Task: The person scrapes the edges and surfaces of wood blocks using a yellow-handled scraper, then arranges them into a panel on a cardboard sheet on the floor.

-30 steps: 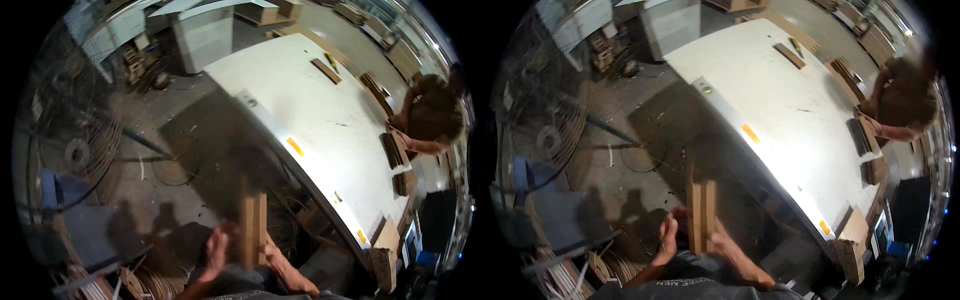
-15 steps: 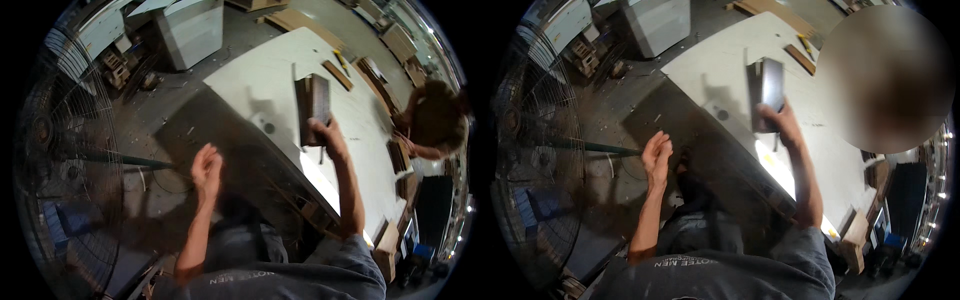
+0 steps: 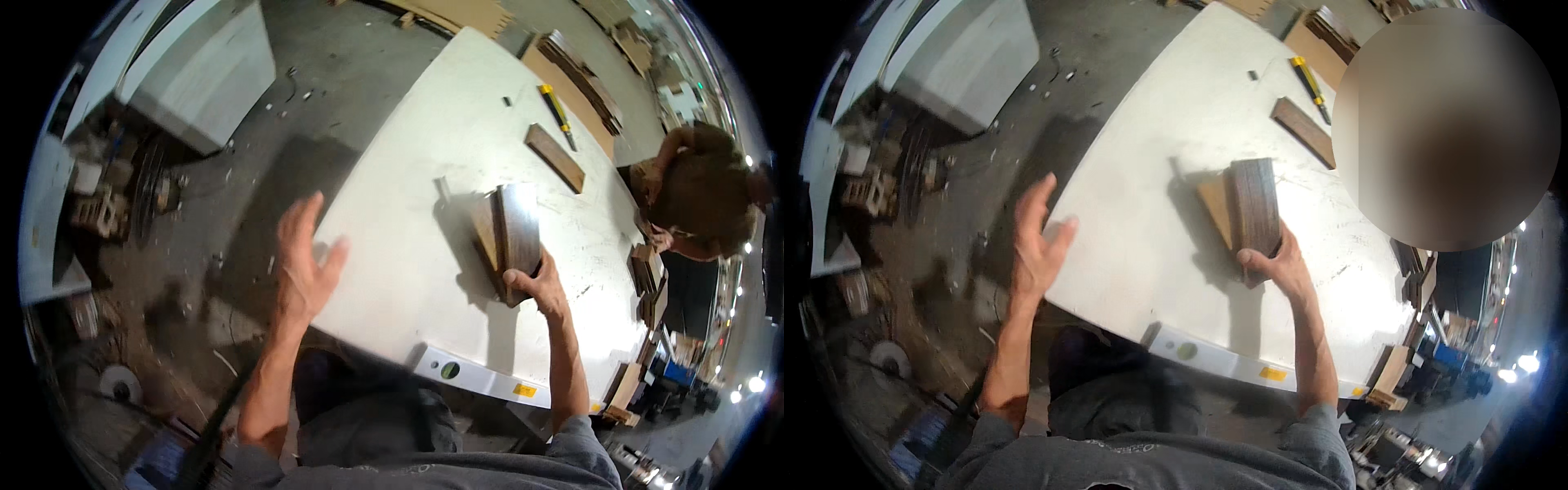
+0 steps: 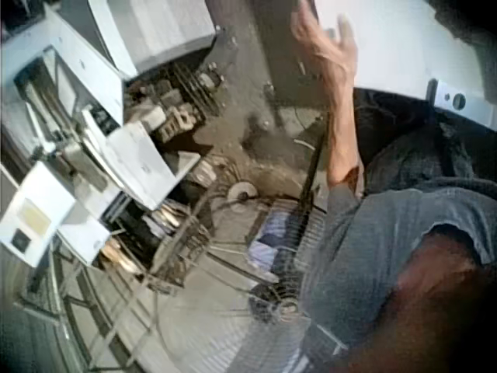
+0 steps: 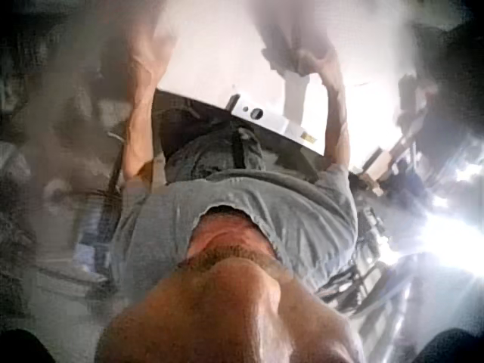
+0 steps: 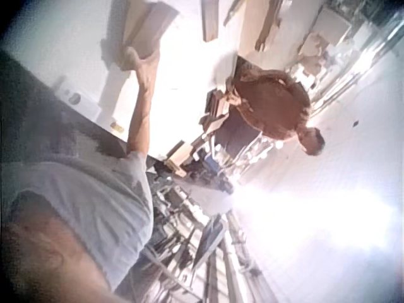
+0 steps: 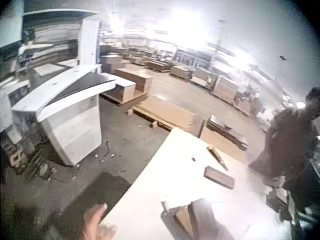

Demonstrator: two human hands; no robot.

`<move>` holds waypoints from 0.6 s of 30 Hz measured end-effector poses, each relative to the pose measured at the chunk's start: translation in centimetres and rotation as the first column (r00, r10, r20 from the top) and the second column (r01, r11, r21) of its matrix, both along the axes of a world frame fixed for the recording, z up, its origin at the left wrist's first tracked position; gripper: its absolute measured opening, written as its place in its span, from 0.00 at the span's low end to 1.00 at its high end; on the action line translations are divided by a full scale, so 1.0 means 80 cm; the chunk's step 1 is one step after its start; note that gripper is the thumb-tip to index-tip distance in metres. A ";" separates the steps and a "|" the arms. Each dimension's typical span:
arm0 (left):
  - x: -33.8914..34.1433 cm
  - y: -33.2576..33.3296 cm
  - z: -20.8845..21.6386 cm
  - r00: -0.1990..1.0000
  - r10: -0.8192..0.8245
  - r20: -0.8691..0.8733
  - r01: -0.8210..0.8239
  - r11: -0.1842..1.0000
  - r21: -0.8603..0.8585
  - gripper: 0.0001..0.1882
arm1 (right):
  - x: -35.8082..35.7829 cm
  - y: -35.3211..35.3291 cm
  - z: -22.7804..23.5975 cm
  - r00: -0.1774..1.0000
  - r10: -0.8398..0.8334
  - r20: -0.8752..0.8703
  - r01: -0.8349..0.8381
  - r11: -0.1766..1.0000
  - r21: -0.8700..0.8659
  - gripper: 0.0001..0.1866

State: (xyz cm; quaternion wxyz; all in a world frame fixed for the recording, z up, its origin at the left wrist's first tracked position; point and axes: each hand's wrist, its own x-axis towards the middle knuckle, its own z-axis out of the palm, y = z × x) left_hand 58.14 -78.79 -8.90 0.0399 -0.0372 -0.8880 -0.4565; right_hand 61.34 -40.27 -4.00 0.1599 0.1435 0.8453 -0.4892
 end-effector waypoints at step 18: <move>-0.067 -0.040 0.002 0.714 -0.658 0.241 0.642 0.752 0.151 0.42 | -0.003 -0.048 -0.005 0.753 -0.657 0.041 0.658 0.751 -0.051 0.43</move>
